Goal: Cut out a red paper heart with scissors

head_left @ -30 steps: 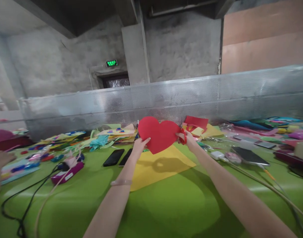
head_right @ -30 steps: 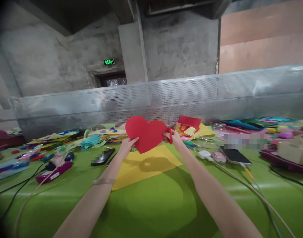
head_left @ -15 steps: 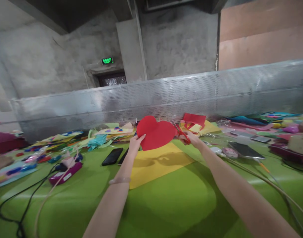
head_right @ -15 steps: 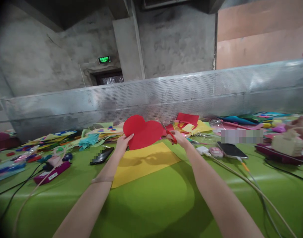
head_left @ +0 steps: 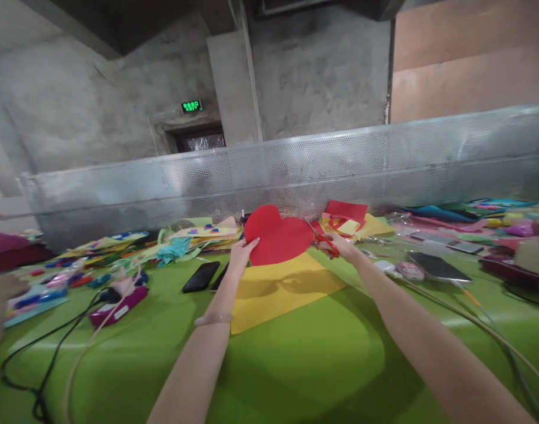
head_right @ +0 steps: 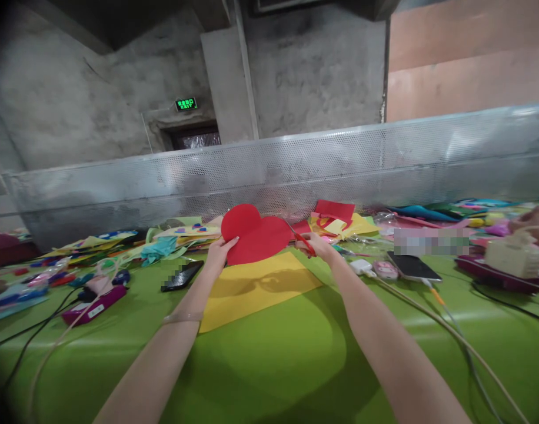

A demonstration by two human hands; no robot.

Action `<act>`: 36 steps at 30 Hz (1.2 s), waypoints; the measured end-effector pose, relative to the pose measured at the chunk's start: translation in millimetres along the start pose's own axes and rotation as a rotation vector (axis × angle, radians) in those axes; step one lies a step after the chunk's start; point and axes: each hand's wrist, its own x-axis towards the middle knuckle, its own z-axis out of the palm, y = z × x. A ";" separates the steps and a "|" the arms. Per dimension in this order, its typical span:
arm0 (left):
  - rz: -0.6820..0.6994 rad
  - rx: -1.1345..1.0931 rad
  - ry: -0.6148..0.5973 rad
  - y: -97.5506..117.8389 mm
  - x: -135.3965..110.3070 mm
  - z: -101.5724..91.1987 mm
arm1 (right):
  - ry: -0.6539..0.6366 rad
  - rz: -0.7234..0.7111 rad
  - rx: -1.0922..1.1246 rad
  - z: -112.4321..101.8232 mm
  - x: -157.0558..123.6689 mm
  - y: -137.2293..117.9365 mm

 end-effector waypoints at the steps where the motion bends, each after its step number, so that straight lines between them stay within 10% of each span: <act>1: -0.002 -0.004 0.000 -0.2 0.1 -0.2 | -0.002 0.001 -0.002 -0.2 0.5 0.8; 36: 0.016 -0.055 -0.006 3.4 -0.1 -5.9 | 0.005 0.020 -0.060 -0.6 3.9 7.6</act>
